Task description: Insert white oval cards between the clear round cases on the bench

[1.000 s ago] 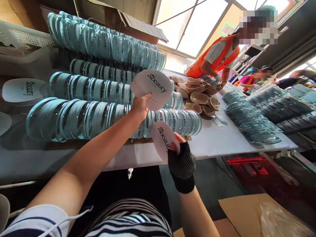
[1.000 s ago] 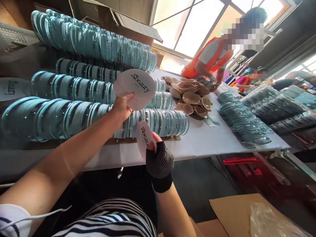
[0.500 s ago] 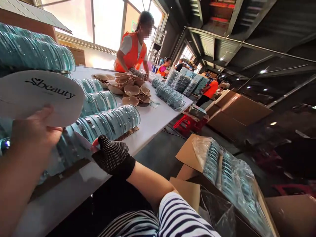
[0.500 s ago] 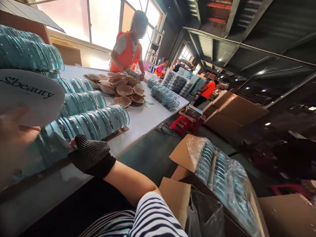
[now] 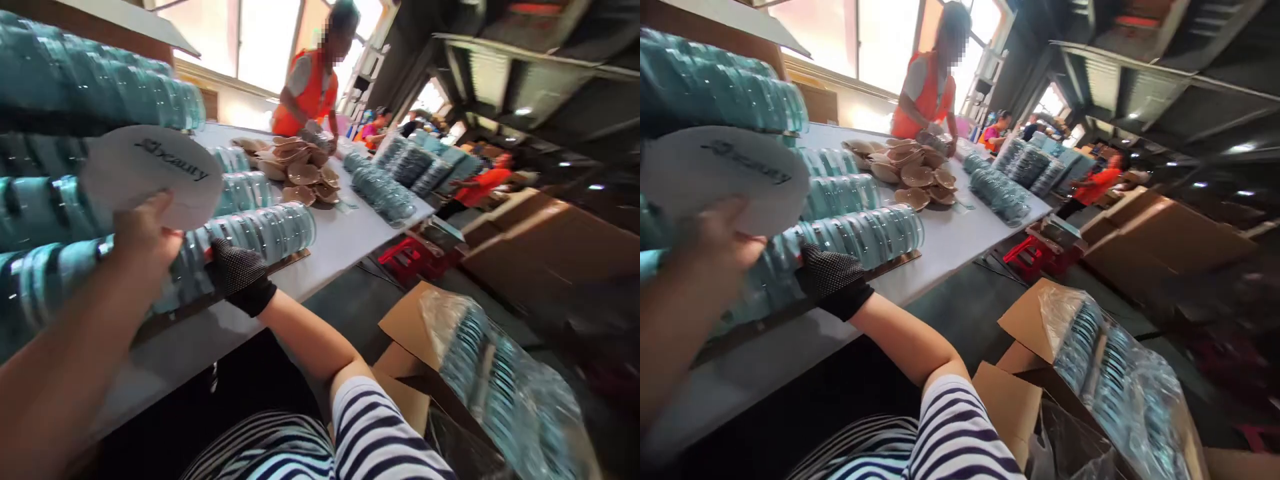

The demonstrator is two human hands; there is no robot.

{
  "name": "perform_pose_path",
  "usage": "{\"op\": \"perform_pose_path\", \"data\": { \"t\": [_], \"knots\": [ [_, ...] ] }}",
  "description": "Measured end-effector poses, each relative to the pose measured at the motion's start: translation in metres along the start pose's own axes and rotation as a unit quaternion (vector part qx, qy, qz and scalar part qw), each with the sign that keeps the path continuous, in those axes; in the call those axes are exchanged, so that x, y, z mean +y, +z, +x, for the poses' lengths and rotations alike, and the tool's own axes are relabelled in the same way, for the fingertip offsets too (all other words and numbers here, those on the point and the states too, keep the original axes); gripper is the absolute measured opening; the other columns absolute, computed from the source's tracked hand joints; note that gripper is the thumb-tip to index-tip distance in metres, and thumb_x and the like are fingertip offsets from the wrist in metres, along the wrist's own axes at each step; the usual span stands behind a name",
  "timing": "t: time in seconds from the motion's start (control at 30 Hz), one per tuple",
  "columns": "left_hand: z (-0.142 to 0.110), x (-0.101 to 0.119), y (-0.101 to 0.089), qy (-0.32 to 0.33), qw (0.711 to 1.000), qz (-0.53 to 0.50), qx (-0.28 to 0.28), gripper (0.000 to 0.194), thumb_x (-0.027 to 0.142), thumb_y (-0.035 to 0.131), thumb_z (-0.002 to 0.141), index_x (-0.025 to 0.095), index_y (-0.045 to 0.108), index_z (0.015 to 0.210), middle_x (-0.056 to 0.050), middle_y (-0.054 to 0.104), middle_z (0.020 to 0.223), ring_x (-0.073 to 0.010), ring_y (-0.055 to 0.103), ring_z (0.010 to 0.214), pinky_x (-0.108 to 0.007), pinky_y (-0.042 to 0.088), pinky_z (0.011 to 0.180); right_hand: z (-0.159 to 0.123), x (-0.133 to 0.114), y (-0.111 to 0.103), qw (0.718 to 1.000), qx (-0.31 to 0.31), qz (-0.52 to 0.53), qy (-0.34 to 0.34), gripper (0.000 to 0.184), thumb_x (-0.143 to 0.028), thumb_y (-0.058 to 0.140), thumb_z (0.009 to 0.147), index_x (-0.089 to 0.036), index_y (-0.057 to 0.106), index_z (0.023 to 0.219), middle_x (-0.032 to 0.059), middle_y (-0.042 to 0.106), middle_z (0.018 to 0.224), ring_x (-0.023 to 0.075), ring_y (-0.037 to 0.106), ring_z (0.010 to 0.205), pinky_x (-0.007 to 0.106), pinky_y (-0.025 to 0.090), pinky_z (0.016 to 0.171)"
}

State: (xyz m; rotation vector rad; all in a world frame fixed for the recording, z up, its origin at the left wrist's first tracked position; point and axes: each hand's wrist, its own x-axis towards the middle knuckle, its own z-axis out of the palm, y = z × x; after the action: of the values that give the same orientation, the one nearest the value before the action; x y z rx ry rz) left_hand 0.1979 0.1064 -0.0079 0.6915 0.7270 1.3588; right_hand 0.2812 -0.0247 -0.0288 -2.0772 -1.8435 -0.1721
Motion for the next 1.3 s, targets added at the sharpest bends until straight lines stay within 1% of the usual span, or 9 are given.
{"op": "perform_pose_path", "data": {
  "t": [0.33, 0.53, 0.63, 0.7, 0.77, 0.93, 1.07, 1.2, 1.3],
  "knots": [
    [-0.001, 0.000, 0.002, -0.003, 0.998, -0.068, 0.017, 0.044, 0.015, 0.076, 0.064, 0.024, 0.065, 0.106, -0.002, 0.071, 0.113, -0.0233, 0.062, 0.114, -0.036, 0.054, 0.093, 0.008, 0.008, 0.016, 0.986, -0.144, 0.076, -0.023, 0.027, -0.021, 0.039, 0.092, -0.016, 0.063, 0.104, 0.0123, 0.070, 0.088, 0.0232, 0.068, 0.085, 0.031, 0.047, 0.072],
    [-0.004, -0.005, 0.000, 0.023, 0.997, -0.070, -0.014, 0.052, 0.023, 0.082, 0.057, 0.023, 0.066, 0.107, -0.004, 0.072, 0.110, -0.0262, 0.061, 0.117, -0.038, 0.053, 0.095, -0.006, 0.035, 0.013, 0.836, -0.366, 0.409, 0.025, 0.048, -0.036, 0.042, 0.092, -0.012, 0.050, 0.133, -0.0031, 0.057, 0.053, 0.0128, 0.050, 0.040, 0.023, 0.042, 0.043],
    [-0.004, -0.008, 0.003, 0.027, 0.997, -0.066, -0.023, 0.052, 0.024, 0.083, 0.054, 0.022, 0.067, 0.103, -0.005, 0.073, 0.106, -0.0266, 0.062, 0.114, -0.038, 0.053, 0.094, 0.021, 0.053, -0.001, 0.890, -0.141, 0.429, 0.066, 0.044, -0.046, 0.045, 0.090, -0.012, 0.062, 0.113, 0.0032, 0.065, 0.066, 0.0133, 0.057, 0.050, 0.025, 0.048, 0.048],
    [-0.005, -0.008, 0.004, 0.038, 0.997, -0.065, -0.029, 0.049, 0.023, 0.083, 0.053, 0.020, 0.068, 0.100, -0.005, 0.074, 0.103, -0.0258, 0.064, 0.110, -0.038, 0.053, 0.093, 0.051, 0.061, -0.014, 0.925, 0.071, 0.369, 0.056, 0.045, -0.046, 0.043, 0.091, -0.015, 0.058, 0.120, 0.0111, 0.070, 0.100, 0.0168, 0.067, 0.080, 0.031, 0.056, 0.070],
    [-0.010, -0.005, 0.002, 0.050, 0.997, -0.056, -0.034, 0.046, 0.024, 0.084, 0.052, 0.019, 0.069, 0.095, -0.005, 0.074, 0.099, -0.0254, 0.066, 0.105, -0.038, 0.052, 0.093, 0.078, 0.059, -0.027, 0.943, 0.165, 0.288, 0.016, 0.049, -0.043, 0.044, 0.092, -0.016, 0.051, 0.132, 0.0153, 0.061, 0.129, 0.0201, 0.062, 0.112, 0.039, 0.051, 0.095],
    [-0.027, 0.011, -0.013, 0.075, 0.997, -0.017, -0.023, 0.039, 0.028, 0.086, 0.051, 0.018, 0.071, 0.086, -0.007, 0.074, 0.095, -0.0288, 0.065, 0.106, -0.041, 0.052, 0.093, 0.093, 0.015, -0.033, 0.963, 0.219, 0.137, -0.080, 0.047, -0.036, 0.041, 0.093, -0.017, 0.050, 0.135, 0.0137, 0.050, 0.142, 0.0239, 0.045, 0.133, 0.045, 0.042, 0.107],
    [-0.035, 0.024, -0.025, 0.072, 0.997, -0.015, -0.031, 0.039, 0.026, 0.086, 0.049, 0.018, 0.071, 0.085, -0.005, 0.074, 0.092, -0.0303, 0.065, 0.106, -0.044, 0.052, 0.095, 0.080, -0.012, -0.029, 0.961, 0.225, 0.158, 0.027, 0.042, -0.037, 0.039, 0.092, -0.013, 0.060, 0.120, 0.0164, 0.064, 0.116, 0.0265, 0.061, 0.108, 0.042, 0.053, 0.088],
    [-0.025, 0.041, -0.036, 0.076, 0.996, -0.029, -0.036, 0.040, 0.022, 0.084, 0.054, 0.019, 0.071, 0.091, -0.006, 0.074, 0.097, -0.0289, 0.064, 0.110, -0.043, 0.051, 0.098, 0.027, -0.009, -0.048, 0.951, 0.267, 0.108, 0.114, 0.050, -0.045, 0.042, 0.091, -0.011, 0.059, 0.124, 0.0179, 0.067, 0.102, 0.0280, 0.066, 0.087, 0.040, 0.055, 0.070],
    [-0.009, 0.049, -0.043, 0.069, 0.996, -0.049, -0.008, 0.042, 0.013, 0.079, 0.057, 0.021, 0.070, 0.098, -0.004, 0.074, 0.101, -0.0256, 0.063, 0.112, -0.040, 0.051, 0.099, -0.038, -0.009, -0.057, 0.984, 0.152, 0.062, 0.070, 0.049, -0.042, 0.041, 0.093, -0.016, 0.057, 0.131, 0.0112, 0.068, 0.079, 0.0230, 0.063, 0.060, 0.033, 0.050, 0.052]
  ]
}}
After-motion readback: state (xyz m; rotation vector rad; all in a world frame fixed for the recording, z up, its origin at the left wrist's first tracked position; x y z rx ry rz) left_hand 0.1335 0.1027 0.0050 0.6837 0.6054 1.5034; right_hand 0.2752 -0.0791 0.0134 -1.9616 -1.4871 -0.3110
